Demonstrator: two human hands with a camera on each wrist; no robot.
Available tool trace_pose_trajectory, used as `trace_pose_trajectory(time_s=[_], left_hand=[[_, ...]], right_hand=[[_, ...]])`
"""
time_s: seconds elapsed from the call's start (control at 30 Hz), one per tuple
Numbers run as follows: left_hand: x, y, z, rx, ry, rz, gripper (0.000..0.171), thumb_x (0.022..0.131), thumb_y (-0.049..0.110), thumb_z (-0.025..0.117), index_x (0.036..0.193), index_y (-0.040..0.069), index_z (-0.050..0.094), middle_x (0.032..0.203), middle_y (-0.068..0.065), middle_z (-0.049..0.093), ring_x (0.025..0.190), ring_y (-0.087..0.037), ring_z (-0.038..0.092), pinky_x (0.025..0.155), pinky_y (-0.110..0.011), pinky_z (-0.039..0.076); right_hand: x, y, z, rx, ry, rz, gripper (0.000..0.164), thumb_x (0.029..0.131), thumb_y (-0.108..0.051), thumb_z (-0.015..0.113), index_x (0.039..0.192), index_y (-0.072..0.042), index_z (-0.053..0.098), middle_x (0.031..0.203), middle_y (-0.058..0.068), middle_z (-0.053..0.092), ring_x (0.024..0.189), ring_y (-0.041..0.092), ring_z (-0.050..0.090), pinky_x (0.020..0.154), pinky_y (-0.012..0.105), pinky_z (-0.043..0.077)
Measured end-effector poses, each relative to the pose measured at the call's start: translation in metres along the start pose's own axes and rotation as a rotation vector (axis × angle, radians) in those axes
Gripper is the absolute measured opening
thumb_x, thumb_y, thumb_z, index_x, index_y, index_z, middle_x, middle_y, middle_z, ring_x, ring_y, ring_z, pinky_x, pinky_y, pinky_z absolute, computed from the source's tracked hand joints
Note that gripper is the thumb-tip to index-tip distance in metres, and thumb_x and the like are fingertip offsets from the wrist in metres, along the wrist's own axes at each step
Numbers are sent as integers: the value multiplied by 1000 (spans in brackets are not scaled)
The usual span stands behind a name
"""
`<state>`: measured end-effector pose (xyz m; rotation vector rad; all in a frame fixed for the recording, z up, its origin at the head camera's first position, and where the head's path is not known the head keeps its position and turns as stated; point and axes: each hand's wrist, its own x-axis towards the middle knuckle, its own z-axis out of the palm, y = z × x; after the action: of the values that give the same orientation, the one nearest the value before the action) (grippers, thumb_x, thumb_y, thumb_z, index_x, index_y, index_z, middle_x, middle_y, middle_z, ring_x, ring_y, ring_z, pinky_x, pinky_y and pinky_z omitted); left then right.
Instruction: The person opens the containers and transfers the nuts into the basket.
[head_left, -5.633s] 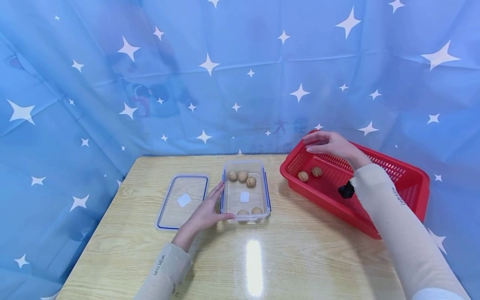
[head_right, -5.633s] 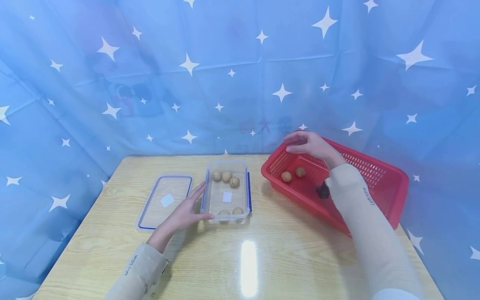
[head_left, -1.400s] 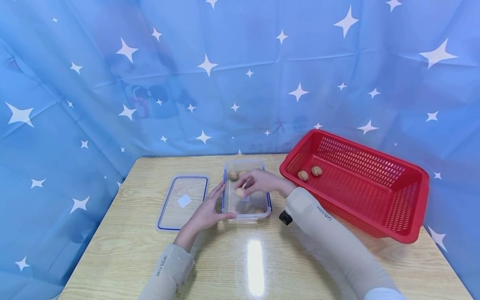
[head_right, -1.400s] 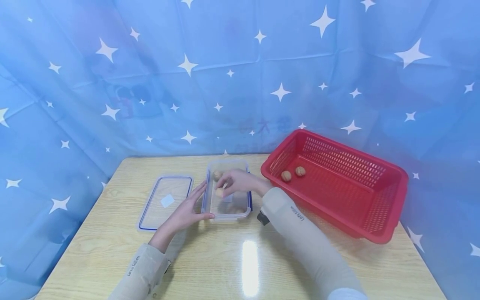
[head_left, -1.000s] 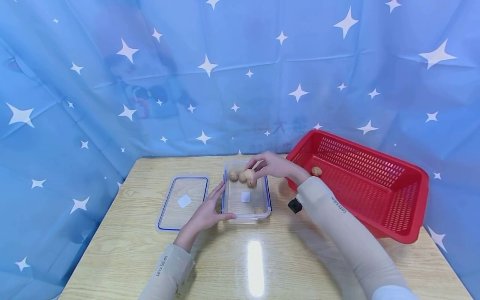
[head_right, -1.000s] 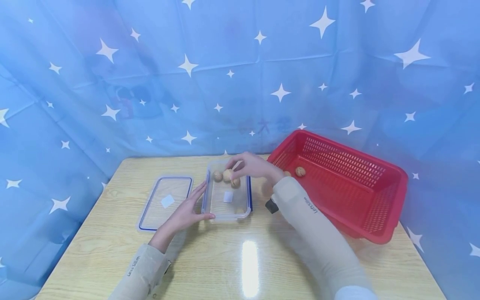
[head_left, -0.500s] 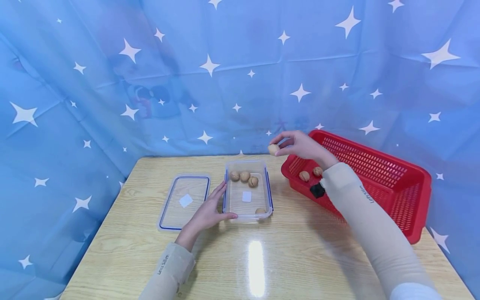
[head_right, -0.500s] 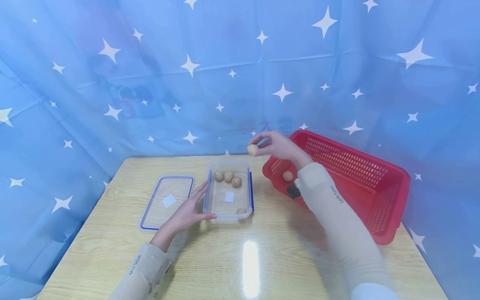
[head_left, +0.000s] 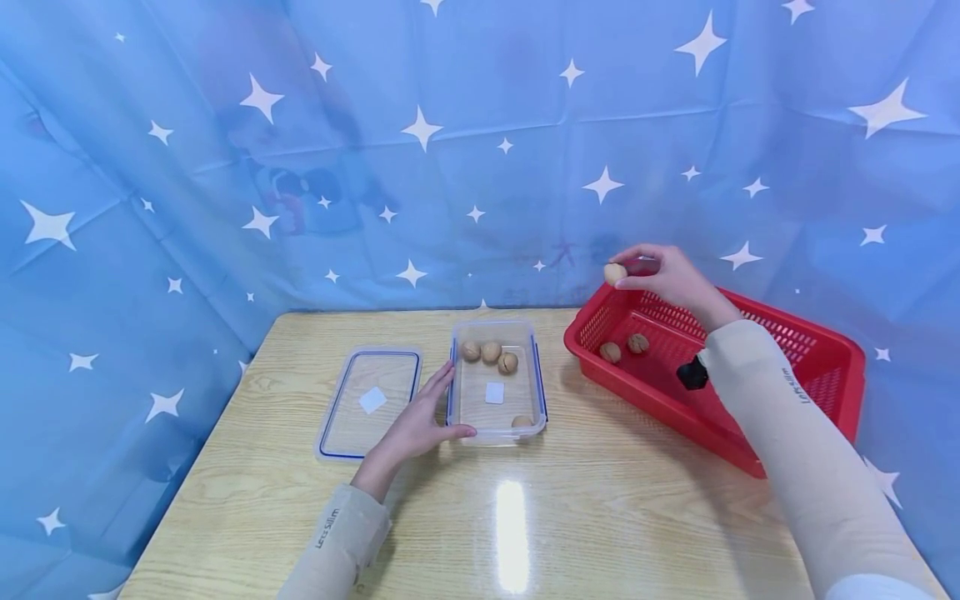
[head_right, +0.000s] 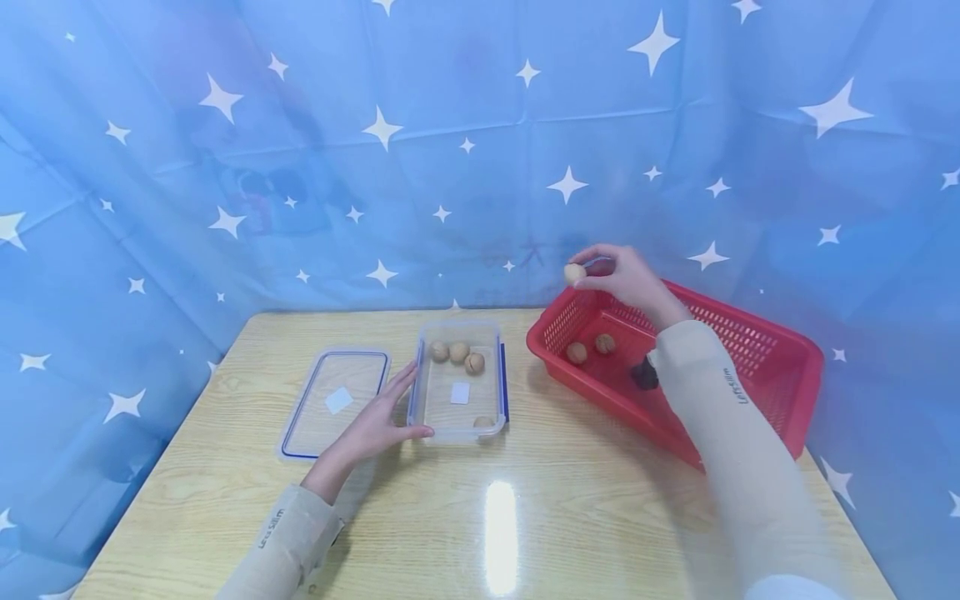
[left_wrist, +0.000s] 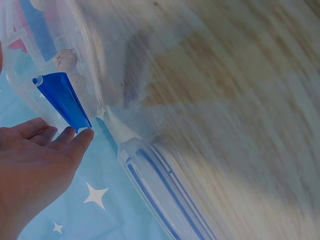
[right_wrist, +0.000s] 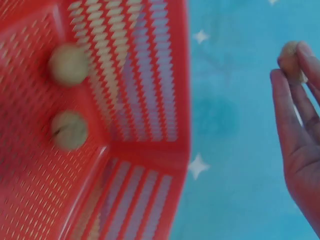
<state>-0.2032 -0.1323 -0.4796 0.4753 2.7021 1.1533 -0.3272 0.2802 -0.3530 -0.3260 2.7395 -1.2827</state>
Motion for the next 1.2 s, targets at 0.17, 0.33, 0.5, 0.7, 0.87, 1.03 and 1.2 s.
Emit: trace_pose_trajectory(time_s=[0.17, 0.33, 0.5, 0.7, 0.87, 1.03, 1.2], left_hand=[[1, -2, 0, 4, 0, 6, 107, 78, 39, 83, 159, 8, 21, 169, -5, 12, 153, -39, 21, 122, -60, 25], [3, -4, 2, 2, 0, 3, 108, 77, 41, 84, 159, 8, 21, 169, -5, 12, 153, -38, 20, 123, -59, 24], [2, -4, 3, 2, 0, -5, 107, 77, 38, 84, 159, 10, 21, 169, -5, 12, 153, -38, 21, 122, -60, 24], [2, -6, 4, 13, 8, 0, 105, 79, 36, 84, 159, 10, 21, 169, -5, 12, 152, -40, 23, 120, -62, 27], [1, -5, 3, 7, 9, -4, 105, 79, 36, 84, 159, 11, 22, 169, -4, 12, 151, -39, 24, 120, -61, 28], [2, -3, 2, 5, 8, -7, 106, 78, 37, 84, 159, 11, 22, 169, -4, 12, 152, -39, 23, 121, -61, 27], [2, -4, 2, 10, 12, -5, 107, 78, 39, 84, 159, 10, 22, 169, -5, 13, 151, -40, 25, 120, -61, 28]], right_hand=[[-1, 28, -9, -18, 18, 26, 52, 96, -32, 67, 141, -12, 53, 140, 14, 54, 119, 22, 58, 77, 6, 51], [-4, 58, -14, -27, 22, 49, 55, 96, -34, 66, 143, -11, 51, 143, 17, 51, 127, 35, 53, 78, 7, 50], [-8, 86, -13, -62, 26, 60, 56, 95, -34, 68, 142, -9, 52, 141, 21, 53, 125, 40, 55, 94, 34, 60], [-9, 108, -10, -70, 9, 101, 64, 91, -38, 71, 145, -10, 50, 141, 23, 54, 123, 40, 57, 103, 55, 52], [-8, 121, -7, -63, -21, 134, 73, 86, -45, 74, 146, -10, 50, 141, 23, 55, 122, 41, 58, 100, 54, 54], [-8, 132, -5, -51, -31, 166, 67, 89, -38, 74, 145, -9, 50, 140, 25, 55, 121, 42, 58, 99, 55, 54], [-6, 144, -1, -57, -65, 133, 61, 91, -36, 72, 141, -6, 54, 138, 25, 56, 123, 41, 56, 101, 55, 54]])
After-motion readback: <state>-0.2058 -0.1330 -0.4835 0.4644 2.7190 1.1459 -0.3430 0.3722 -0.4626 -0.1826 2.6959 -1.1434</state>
